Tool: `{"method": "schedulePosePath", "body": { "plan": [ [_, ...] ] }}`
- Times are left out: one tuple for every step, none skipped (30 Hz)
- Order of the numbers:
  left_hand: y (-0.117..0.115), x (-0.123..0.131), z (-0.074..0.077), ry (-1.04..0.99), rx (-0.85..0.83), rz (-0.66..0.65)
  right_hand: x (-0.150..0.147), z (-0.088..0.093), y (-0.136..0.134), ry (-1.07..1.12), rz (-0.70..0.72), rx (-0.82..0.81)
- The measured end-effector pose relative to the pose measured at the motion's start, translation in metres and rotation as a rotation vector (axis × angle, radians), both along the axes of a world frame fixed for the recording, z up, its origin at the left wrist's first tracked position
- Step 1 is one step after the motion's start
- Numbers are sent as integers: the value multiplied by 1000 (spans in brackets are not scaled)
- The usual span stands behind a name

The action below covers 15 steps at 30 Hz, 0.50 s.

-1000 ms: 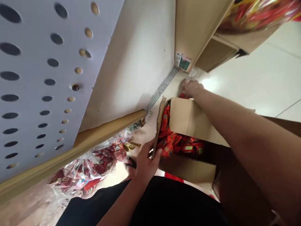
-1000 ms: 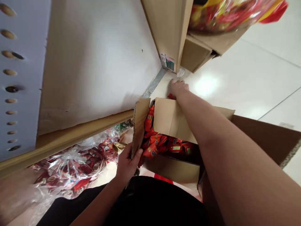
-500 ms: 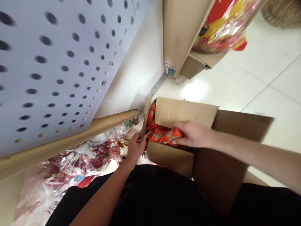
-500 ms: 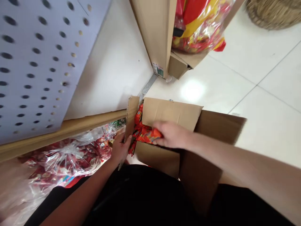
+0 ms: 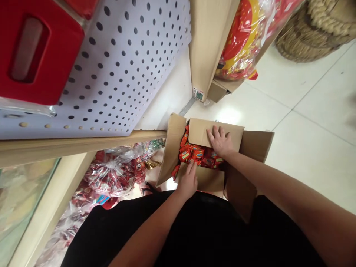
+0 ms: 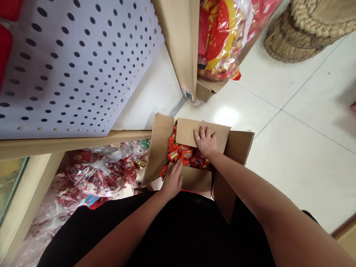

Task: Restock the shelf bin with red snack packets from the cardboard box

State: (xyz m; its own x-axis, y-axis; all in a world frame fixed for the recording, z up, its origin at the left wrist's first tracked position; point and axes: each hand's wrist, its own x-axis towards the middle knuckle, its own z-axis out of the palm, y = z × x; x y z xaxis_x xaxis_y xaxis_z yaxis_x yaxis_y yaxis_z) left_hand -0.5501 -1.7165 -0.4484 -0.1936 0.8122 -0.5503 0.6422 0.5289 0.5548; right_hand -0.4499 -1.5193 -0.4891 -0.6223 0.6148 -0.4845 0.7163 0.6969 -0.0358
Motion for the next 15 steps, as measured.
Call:
{"method": "schedulePosePath", "body": {
  "plan": [
    [4, 12, -12, -4, -40, 13, 2, 5, 5, 2, 9, -19],
    [9, 21, -23, -5, -78, 30, 4, 12, 11, 2, 14, -43],
    [12, 27, -31, -1, -109, 56, 6, 20, 17, -3, 10, -67],
    [15, 30, -36, 3, -134, 87, 7, 28, 24, -16, -4, -89],
    [15, 33, -36, 8, -151, 121, 8, 35, 30, -34, -24, -105],
    [12, 34, -32, 11, -162, 160, 9, 40, 35, -54, -41, -116],
    [6, 34, -24, 10, -167, 202, 8, 44, 39, -71, -53, -123],
    [-3, 35, -13, 8, -170, 248, 8, 47, 42, -84, -60, -129],
    [-14, 37, -1, 3, -171, 298, 7, 49, 44, -89, -62, -134],
    [-27, 39, 12, -3, -171, 352, 6, 50, 44, -89, -61, -139],
    [-41, 43, 24, -5, -171, 414, 5, 51, 44, -87, -60, -142],
    [-55, 47, 34, -1, -168, 485, 5, 52, 44, -85, -59, -144],
    [-67, 52, 41, 12, -166, 568, 5, 52, 44, -84, -59, -145],
    [-78, 57, 46, 25, -165, 653, 5, 53, 44, -85, -60, -146],
    [-86, 61, 49, 35, -166, 741, 5, 53, 45, -88, -62, -143]
  ]
}}
